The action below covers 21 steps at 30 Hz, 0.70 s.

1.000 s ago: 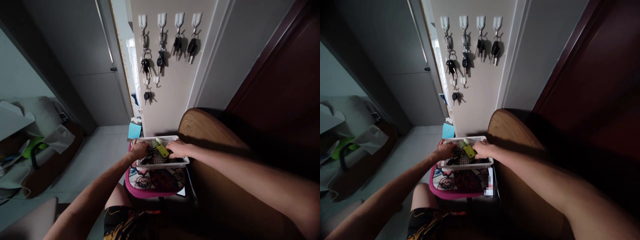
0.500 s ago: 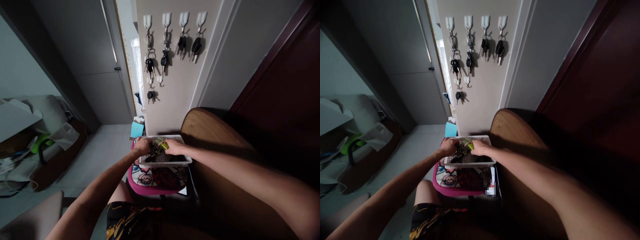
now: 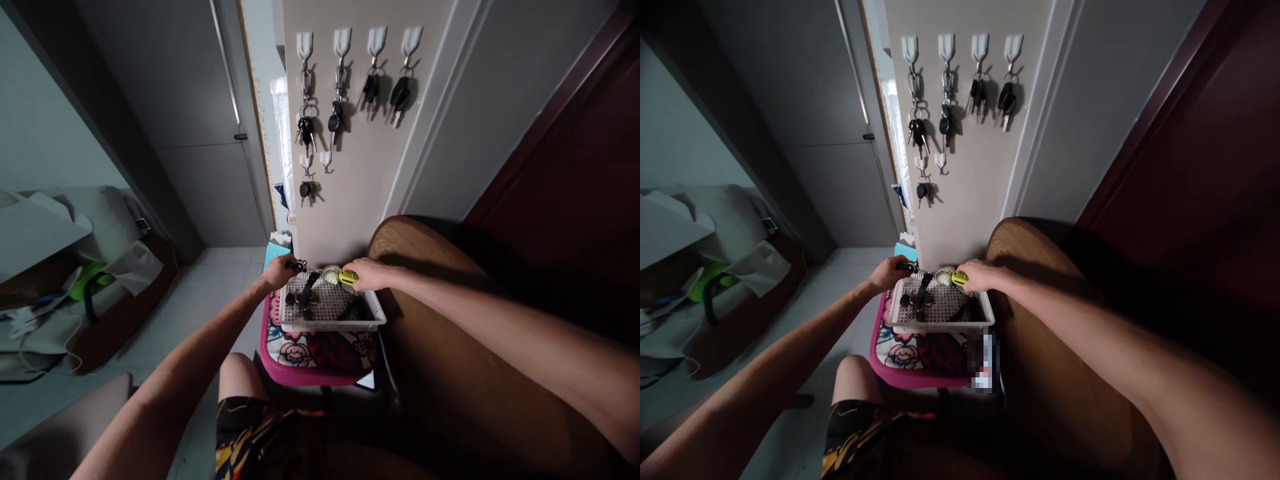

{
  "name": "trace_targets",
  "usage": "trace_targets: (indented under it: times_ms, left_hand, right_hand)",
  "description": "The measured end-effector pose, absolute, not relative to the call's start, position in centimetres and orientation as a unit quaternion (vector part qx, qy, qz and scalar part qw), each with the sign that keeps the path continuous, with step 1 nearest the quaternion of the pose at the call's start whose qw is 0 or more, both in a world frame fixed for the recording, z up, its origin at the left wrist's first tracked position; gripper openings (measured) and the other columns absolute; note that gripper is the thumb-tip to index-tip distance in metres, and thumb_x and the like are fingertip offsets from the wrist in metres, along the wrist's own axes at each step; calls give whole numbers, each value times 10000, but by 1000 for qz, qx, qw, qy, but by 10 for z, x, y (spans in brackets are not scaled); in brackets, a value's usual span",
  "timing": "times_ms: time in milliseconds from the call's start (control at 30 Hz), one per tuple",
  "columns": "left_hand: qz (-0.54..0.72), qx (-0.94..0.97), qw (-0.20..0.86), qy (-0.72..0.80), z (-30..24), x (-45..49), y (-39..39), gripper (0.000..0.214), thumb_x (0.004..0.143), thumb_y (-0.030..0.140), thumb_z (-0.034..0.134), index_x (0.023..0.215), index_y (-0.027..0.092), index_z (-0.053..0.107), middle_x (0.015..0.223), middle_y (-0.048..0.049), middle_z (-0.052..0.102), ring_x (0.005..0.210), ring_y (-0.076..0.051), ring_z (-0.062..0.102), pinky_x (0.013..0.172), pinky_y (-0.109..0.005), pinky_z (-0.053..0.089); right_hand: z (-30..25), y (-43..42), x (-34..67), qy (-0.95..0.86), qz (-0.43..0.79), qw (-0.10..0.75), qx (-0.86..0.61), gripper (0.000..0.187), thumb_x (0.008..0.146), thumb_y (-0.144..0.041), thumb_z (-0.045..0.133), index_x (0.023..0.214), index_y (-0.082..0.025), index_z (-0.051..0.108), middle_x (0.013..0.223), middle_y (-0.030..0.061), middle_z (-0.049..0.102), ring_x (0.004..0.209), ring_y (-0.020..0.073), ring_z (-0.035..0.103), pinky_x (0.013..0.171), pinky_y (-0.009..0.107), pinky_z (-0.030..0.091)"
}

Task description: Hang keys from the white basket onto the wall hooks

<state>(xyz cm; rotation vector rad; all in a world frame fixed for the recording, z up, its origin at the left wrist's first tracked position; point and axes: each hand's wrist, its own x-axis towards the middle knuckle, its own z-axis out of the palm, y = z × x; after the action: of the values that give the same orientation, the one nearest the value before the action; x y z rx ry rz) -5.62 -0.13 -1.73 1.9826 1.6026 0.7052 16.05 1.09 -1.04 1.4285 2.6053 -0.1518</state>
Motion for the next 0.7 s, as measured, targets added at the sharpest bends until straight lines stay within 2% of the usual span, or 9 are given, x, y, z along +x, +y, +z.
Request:
trace_targets:
  times_ms: [267, 433, 533, 600, 700]
  left_hand:
    - [156, 768, 157, 601, -35, -56, -2, 267, 565, 152, 432, 810, 177, 534, 670, -5, 551, 596, -103, 462, 539, -191, 344]
    - [121, 793, 122, 584, -47, -49, -7, 343, 565, 136, 423, 886, 225, 504, 812, -4, 563, 712, -124, 488, 616, -205, 360]
    - [107, 803, 114, 576, -49, -47, -8, 377, 570, 128, 422, 926, 240, 480, 822, 6, 560, 728, -115, 492, 639, -196, 363]
    - [98, 810, 102, 570, -49, -45, -9, 383, 575, 134, 429, 943, 234, 470, 839, 2, 553, 748, -117, 489, 660, -199, 364]
    - [98, 825, 77, 552, -49, -40, -11, 359, 580, 151, 446, 931, 215, 480, 898, -15, 528, 812, -130, 471, 724, -218, 349]
  right_hand:
    - [-26, 2, 150, 890, -2, 74, 451, 355, 513, -186, 482, 865, -198, 529, 838, 48, 531, 769, 178, 468, 606, 235, 325]
    - [-21, 5, 146, 887, 3, 47, 460, 278, 573, -150, 429, 818, -194, 552, 838, 41, 541, 742, 147, 479, 598, 214, 329]
    - [-18, 7, 147, 877, -70, 106, 463, 230, 568, -168, 443, 753, -204, 577, 744, 6, 571, 643, 114, 494, 533, 190, 330]
    - [-21, 5, 147, 875, -102, 153, 447, 254, 540, -211, 487, 777, -219, 579, 710, -7, 576, 618, 114, 496, 502, 188, 328]
    - [-29, -3, 145, 888, -57, 175, 421, 258, 514, -226, 513, 759, -207, 591, 749, 22, 569, 680, 151, 497, 516, 210, 335]
